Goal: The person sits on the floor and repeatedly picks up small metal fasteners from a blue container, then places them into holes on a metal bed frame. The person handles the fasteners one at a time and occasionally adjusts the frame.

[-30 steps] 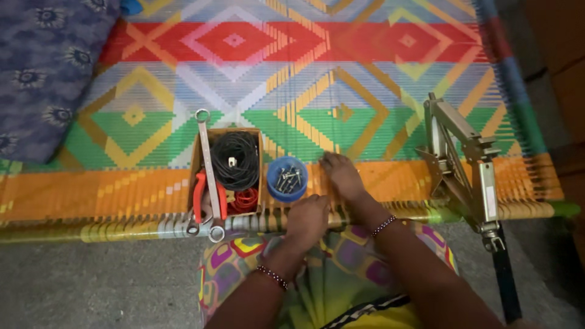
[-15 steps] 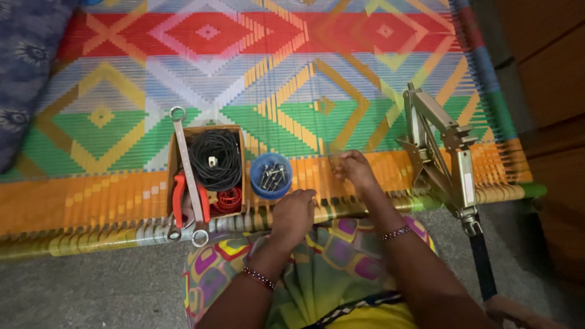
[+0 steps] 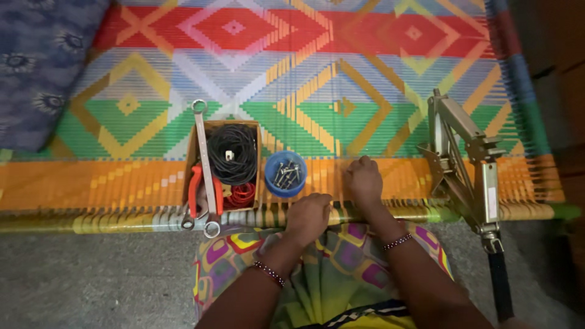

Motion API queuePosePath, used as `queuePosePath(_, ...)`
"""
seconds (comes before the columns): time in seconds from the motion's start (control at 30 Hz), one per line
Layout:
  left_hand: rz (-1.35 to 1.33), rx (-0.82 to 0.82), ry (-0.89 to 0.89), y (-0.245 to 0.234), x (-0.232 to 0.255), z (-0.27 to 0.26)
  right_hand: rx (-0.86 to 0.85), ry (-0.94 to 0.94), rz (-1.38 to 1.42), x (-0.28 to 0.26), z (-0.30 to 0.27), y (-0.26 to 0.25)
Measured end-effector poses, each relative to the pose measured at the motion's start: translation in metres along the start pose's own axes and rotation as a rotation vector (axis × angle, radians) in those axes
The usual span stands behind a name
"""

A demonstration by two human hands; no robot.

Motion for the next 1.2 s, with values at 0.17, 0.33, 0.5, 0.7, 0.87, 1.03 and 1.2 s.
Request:
queuePosePath(0.17,-0.333,0.028,-0.030,0.016,-0.011,0.004,-0.056,0.052,0.263,0.021,-0.009,0.014)
queuePosePath(0.33,-0.562,0.060,-0.140,0.031,-0.027,0.011,-0.461,0.716,1.099,0.032,-0.018,0.017)
queuePosePath(0.5,-1.066,0.017,-0.393,0.048,-0.040,0.020,-0.435,-0.111,0.888,0.000,-0.034,-0.025)
queuePosePath(0.7,-1.224,-0.045,-0.396,0.060,-0.050,0.020,-0.618,0.525,1.304,-0.021,-0.057,-0.022)
queuePosePath(0.87,-1.183,0.123,-0.161,0.063,-0.051,0.027,-0.473,0.629,1.279,0.012,-0.052,0.015)
queuePosePath(1.03,-1.214,-0.020,-0.362,0.067,-0.052,0.022,-0.429,0.645,1.572,0.052,-0.046,0.038)
queuePosePath(1.2,-1.286,-0.024,-0.335,0.068,-0.051,0.021,-0.428,0.540,1.742,0.042,-0.045,0.030)
Point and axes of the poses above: each hand's wrist, its own z-axis towards the middle knuckle, its own y-axis out of the palm, x = y × z, the point moved 2 cm from there along z, towards the middle knuckle, and after that the axes turned 3 degrees about -y, right-handed, at the moved point
